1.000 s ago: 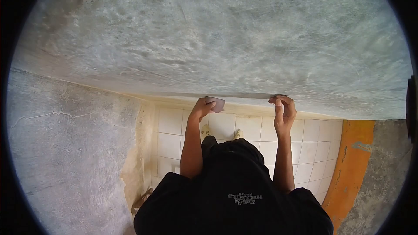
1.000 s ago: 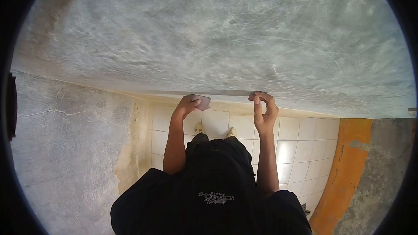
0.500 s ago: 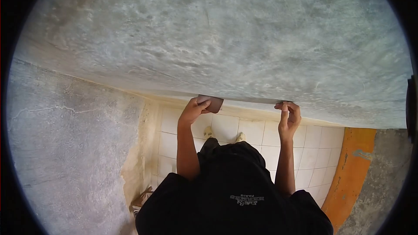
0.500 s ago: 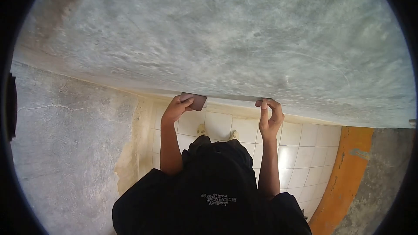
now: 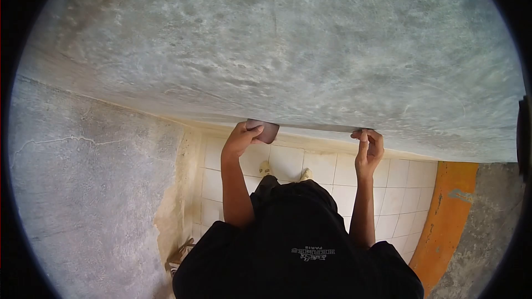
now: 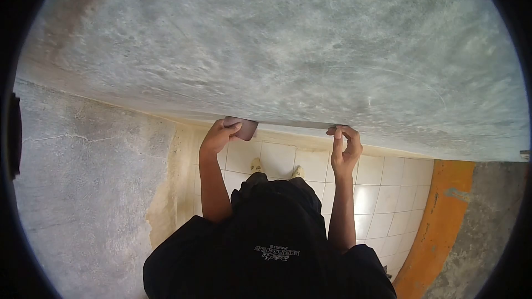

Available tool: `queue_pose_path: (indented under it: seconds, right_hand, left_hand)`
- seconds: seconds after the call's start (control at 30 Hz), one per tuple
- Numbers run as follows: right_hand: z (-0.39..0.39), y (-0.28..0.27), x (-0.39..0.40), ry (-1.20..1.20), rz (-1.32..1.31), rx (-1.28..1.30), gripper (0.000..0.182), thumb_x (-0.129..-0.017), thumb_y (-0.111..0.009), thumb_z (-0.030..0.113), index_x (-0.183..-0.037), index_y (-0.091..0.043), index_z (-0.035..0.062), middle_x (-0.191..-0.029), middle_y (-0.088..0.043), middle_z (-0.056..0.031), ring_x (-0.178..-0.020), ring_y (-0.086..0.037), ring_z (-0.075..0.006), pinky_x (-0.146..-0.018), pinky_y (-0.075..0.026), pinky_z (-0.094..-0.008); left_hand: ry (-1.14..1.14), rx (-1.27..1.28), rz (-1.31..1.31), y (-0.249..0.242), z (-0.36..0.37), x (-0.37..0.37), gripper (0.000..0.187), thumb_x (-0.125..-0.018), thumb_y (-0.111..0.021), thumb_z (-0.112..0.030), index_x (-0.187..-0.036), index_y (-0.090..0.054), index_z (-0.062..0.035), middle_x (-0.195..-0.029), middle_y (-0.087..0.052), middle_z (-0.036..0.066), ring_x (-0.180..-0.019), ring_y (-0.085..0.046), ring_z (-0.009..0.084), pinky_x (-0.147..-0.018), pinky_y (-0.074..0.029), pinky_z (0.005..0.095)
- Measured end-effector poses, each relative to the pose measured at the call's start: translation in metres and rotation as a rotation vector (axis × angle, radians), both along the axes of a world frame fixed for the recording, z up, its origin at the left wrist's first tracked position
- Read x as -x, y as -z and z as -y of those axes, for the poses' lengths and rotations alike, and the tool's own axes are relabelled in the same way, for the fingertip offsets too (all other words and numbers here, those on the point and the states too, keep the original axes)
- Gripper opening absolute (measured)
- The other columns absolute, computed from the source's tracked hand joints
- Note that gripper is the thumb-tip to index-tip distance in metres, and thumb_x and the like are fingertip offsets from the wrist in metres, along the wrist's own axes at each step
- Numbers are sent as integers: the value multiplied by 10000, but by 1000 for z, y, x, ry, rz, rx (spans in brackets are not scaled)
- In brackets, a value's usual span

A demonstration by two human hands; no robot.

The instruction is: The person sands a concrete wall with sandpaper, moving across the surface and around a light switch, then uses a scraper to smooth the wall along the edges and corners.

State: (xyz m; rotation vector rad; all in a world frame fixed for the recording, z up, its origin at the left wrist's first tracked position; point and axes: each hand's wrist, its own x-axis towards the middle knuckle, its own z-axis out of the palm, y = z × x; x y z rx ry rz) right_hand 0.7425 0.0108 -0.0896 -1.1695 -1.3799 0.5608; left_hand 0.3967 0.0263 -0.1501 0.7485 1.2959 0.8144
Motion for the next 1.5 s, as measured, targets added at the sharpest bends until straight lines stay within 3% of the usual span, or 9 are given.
queue_pose_path:
  seconds: [0.1, 0.3, 0.4, 0.5, 0.6, 1.0, 1.1, 1.3, 1.5]
  right_hand:
    - [1, 0, -2, 7, 11, -1, 99, -956, -554, 80, -996, -546, -10, -801, -678, -141, -763, -666, -207, -754, -522, -322]
    - [-1, 1, 0, 0, 2, -17, 99, -958, -555, 81, -995, -547, -11, -804, -678, -141, -759, -667, -208, -757, -521, -321]
    - [2, 1, -2, 5, 1, -2, 101, -959, -557, 83, -996, -547, -10, -806, -679, -140, -760, -668, -206, -759, -521, -321]
    - [1, 1, 0, 0, -10, 6, 102, -958, -559, 84, -997, -548, -11, -806, -679, -139, -760, -669, -203, -759, -521, -321]
    - [2, 2, -3, 6, -2, 5, 105, -957, -560, 83, -997, -551, -13, -803, -679, -138, -762, -670, -202, -757, -523, -322]
    - [1, 2, -3, -7, 3, -8, 114, -957, -560, 84, -1003, -548, -20, -800, -679, -143, -755, -673, -203, -755, -525, -323]
    - [1, 2, -4, -13, 9, -8, 113, -957, -561, 86, -1002, -548, -16, -801, -680, -142, -756, -672, -199, -759, -522, -320]
    - [0, 2, -4, -24, 12, -3, 113, -958, -563, 90, -1001, -548, -13, -808, -678, -140, -761, -669, -198, -757, -519, -320]
    - [1, 1, -2, -33, -15, -7, 113, -961, -555, 89, -999, -550, -17, -818, -671, -143, -762, -668, -203, -757, -519, -320]
  left_hand:
    - [-18, -135, 336, -12, 7, -3, 336, -925, -645, -181, -1219, -602, -23, -1140, -648, 78, -997, -637, 169, -821, -546, 319]
    - [-29, -31, -165, 18, -2, 11, 342, -929, -641, -190, -1216, -595, -11, -1133, -648, 85, -983, -646, 183, -809, -554, 323]
    - [0, -43, 36, -24, 3, -1, 337, -929, -639, -184, -1212, -598, -5, -1132, -646, 87, -987, -639, 187, -805, -555, 327]
    - [-49, -24, -212, -19, 2, -5, 327, -930, -638, -183, -1202, -610, -4, -1118, -651, 84, -990, -634, 186, -807, -557, 331]
    - [-46, -120, 111, -55, 6, -14, 323, -925, -635, -155, -1181, -608, 39, -1080, -663, 103, -966, -653, 186, -781, -572, 314]
    - [-124, -138, 6, -109, 15, -34, 307, -929, -630, -153, -1151, -610, 58, -1051, -666, 110, -947, -663, 199, -795, -582, 336]
    - [-124, -213, 315, -94, 14, -27, 303, -925, -636, -162, -1144, -610, 46, -1048, -668, 109, -951, -662, 193, -801, -579, 346]
    - [-168, -113, 256, -59, 16, -20, 304, -912, -655, -178, -1135, -612, 24, -1057, -670, 86, -939, -664, 173, -819, -567, 343]
    - [-101, -206, 558, -69, 12, -46, 260, -937, -609, -125, -1148, -600, 28, -1078, -664, 94, -957, -659, 182, -862, -562, 375]
